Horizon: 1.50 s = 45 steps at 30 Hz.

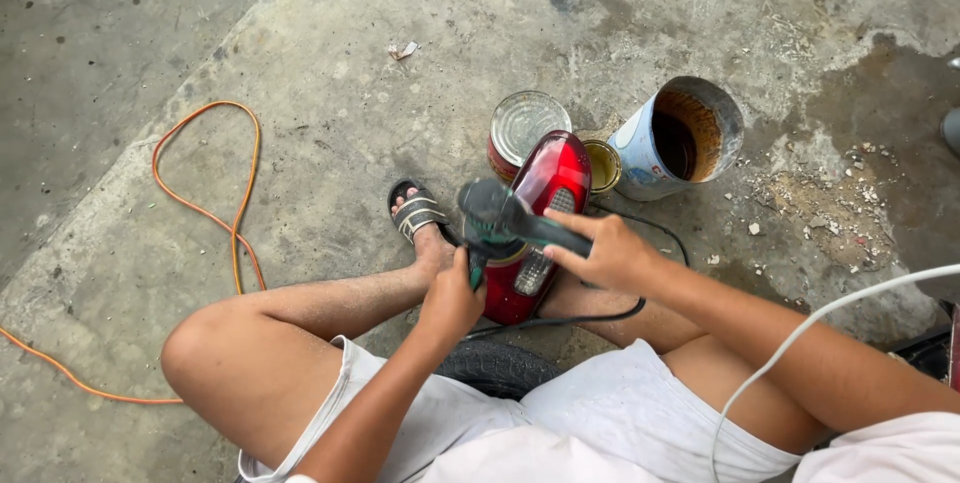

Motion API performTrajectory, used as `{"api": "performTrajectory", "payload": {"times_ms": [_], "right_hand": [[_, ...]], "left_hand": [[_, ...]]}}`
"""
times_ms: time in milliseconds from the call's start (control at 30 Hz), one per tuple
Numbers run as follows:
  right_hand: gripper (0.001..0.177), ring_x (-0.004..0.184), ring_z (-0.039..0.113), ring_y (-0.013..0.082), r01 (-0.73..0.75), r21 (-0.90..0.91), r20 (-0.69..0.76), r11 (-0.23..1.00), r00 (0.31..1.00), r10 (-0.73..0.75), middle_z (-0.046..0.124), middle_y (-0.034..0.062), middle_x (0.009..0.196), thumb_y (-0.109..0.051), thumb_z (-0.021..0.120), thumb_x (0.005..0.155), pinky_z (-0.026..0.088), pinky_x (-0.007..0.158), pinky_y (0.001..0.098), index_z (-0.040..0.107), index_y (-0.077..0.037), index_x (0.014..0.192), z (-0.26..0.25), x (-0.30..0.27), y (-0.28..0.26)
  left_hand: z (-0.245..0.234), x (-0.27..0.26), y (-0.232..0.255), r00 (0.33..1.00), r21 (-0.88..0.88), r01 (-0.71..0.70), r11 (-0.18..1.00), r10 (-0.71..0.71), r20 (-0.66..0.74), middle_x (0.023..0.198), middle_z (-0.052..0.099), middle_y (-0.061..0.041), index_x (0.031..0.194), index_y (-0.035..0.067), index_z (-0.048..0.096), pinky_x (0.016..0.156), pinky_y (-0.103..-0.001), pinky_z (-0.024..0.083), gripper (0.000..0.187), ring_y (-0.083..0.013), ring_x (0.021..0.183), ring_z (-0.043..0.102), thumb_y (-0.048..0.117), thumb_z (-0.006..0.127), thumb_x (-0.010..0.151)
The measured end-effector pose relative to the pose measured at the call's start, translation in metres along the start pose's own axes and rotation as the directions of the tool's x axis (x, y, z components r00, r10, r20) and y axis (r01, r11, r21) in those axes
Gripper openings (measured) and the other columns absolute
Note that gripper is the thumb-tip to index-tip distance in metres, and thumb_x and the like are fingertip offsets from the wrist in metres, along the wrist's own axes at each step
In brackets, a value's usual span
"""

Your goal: The person sits on the floor and uses a green electric polisher to buff the surface of a red car tail light. They hold the tail light with one hand and operate the polisher with the other, moving it across the surface. The person briefly stops to wipe the tail light with their hand before resuming polishing.

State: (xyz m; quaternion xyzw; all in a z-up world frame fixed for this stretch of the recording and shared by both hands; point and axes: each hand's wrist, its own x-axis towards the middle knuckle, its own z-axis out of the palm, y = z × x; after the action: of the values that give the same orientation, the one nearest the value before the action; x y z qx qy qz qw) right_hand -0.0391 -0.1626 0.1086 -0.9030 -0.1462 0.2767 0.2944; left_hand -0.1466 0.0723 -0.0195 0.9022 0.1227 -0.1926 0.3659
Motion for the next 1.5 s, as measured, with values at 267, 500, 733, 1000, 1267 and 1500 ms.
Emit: {"api": "performTrajectory", "payload": {"times_ms": [267,500,733,1000,1267,1500], "right_hand": [[0.058,0.063,0.075,0.0325,0.119,-0.02,0.063,0.993,0.991,-0.118,0.077,0.0257,0.098,-0.041,0.069,0.092,0.052,0.043,0.032,0.058,-0.027,0.147,0.019,-0.012,0.019],[0.053,0.051,0.065,0.0214,0.056,0.037,-0.02,0.998,0.998,-0.055,0.078,0.0214,0.092,-0.038,0.072,0.091,0.043,0.037,0.0282,0.065,-0.029,0.142,-0.003,0.0,0.033],[0.051,0.054,0.061,0.0204,0.024,0.115,-0.118,0.993,0.993,-0.011,0.075,0.0216,0.092,-0.038,0.073,0.092,0.043,0.038,0.0296,0.066,-0.027,0.141,-0.032,0.02,0.06],[0.045,0.053,0.065,0.023,-0.046,0.351,-0.22,0.935,0.967,0.131,0.067,0.0203,0.064,-0.029,0.081,0.088,0.056,0.044,0.0305,0.072,-0.015,0.129,-0.049,0.039,0.084],[0.046,0.067,0.069,0.0251,-0.059,0.185,-0.144,0.981,0.986,0.087,0.076,0.0194,0.09,-0.037,0.079,0.089,0.052,0.053,0.0351,0.071,-0.026,0.133,-0.039,0.021,0.062],[0.054,0.079,0.075,0.0368,0.014,0.009,-0.116,1.0,0.993,-0.013,0.078,0.0168,0.103,-0.044,0.079,0.081,0.052,0.061,0.0444,0.07,-0.037,0.134,-0.014,-0.007,0.051]], "left_hand": [[0.009,-0.031,-0.004,0.999,-0.035,-0.02,0.999,0.021,0.043,0.085,0.07,-0.026,0.154,-0.012,0.026,0.05,-0.043,0.055,0.065,-0.0335,0.069,0.073,0.023,0.052,0.105],[0.021,0.015,0.0,0.989,0.074,-0.136,0.988,0.139,-0.042,0.079,0.069,-0.022,0.147,-0.004,0.035,0.047,-0.038,0.06,0.055,-0.0317,0.059,0.072,0.021,0.054,0.102],[0.004,0.064,0.045,0.979,0.262,-0.199,0.944,0.206,0.0,0.084,0.07,-0.026,0.144,-0.002,0.036,0.051,-0.046,0.063,0.062,-0.0379,0.069,0.075,0.021,0.065,0.094],[0.016,0.115,0.065,0.978,0.344,-0.207,0.916,0.208,0.035,0.086,0.071,-0.026,0.151,-0.007,0.036,0.047,-0.042,0.061,0.065,-0.0347,0.068,0.074,0.015,0.058,0.094],[0.007,0.057,0.059,0.981,0.271,-0.191,0.943,0.188,0.036,0.091,0.07,-0.03,0.151,-0.011,0.031,0.053,-0.045,0.065,0.074,-0.0381,0.075,0.075,0.017,0.069,0.093],[0.025,0.0,0.038,0.991,0.088,-0.127,0.988,0.129,-0.028,0.089,0.068,-0.031,0.15,-0.012,0.029,0.055,-0.046,0.066,0.07,-0.0406,0.077,0.075,0.012,0.066,0.096]]}}
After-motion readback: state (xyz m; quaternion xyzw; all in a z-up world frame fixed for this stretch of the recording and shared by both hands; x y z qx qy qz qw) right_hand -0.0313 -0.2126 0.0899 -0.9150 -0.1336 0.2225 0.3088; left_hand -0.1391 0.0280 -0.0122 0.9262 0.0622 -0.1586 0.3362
